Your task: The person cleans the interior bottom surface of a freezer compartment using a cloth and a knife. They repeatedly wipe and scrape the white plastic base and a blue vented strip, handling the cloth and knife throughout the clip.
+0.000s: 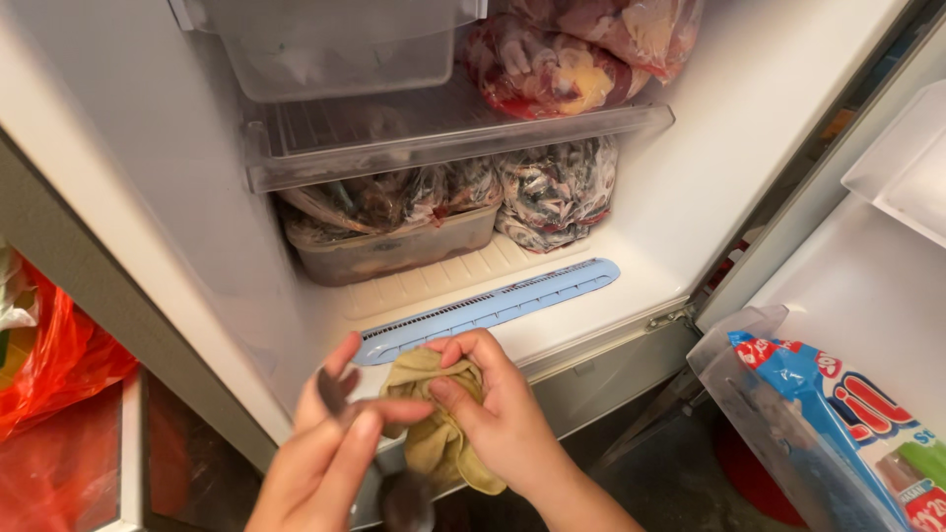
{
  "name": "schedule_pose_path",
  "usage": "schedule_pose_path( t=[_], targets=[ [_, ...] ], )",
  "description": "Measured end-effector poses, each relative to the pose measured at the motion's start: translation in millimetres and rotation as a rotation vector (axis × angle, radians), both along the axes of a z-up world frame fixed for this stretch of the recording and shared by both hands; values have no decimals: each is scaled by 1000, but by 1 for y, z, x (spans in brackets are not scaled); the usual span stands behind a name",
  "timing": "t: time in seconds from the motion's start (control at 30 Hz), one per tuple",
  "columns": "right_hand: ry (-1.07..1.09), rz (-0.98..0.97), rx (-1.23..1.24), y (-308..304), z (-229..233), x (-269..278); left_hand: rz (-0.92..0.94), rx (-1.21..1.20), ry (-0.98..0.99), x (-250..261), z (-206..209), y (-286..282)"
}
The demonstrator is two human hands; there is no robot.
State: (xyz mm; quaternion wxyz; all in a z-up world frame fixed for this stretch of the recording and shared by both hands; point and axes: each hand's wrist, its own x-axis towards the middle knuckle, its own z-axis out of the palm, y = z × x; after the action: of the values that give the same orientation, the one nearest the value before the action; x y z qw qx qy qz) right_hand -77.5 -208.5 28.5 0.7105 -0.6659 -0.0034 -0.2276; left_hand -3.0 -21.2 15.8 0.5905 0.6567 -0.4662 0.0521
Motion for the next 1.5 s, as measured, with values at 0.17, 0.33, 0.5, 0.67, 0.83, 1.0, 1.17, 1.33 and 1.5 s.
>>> schedule_pose_path(
  t=[0.17, 0.33, 0.5, 0.67, 0.83, 1.0, 1.17, 1.33, 1.5],
  targets=[
    [-180, -337, -644, -4, 16, -17, -151, -26, 961, 2, 14, -40],
    [-102, -530, -704, 9, 15, -41, -5, -111, 1085, -5, 22, -62],
    [-27, -349, -683, 17, 2, -40, -5, -150, 1109, -13, 21, -71],
    [-108, -403, -843, 23, -5, -40, -5, -195, 1197, -12, 22, -74],
    [-190, -536, -953, 31, -15, -36, 16, -203, 1251, -14, 26, -75],
    [6, -253, -364, -10, -23, -48, 52, -36, 1018, -14, 24, -65],
    [263, -508, -484, -29, -31, -50, -42, -102, 1046, -12, 24, -51],
    [315, -567, -592, -22, -21, -50, 17, 22, 988, -16, 35, -38],
    [119, -560, -749, -45, 15, -81, 303, 586, 283, -19, 49, -13]
  ],
)
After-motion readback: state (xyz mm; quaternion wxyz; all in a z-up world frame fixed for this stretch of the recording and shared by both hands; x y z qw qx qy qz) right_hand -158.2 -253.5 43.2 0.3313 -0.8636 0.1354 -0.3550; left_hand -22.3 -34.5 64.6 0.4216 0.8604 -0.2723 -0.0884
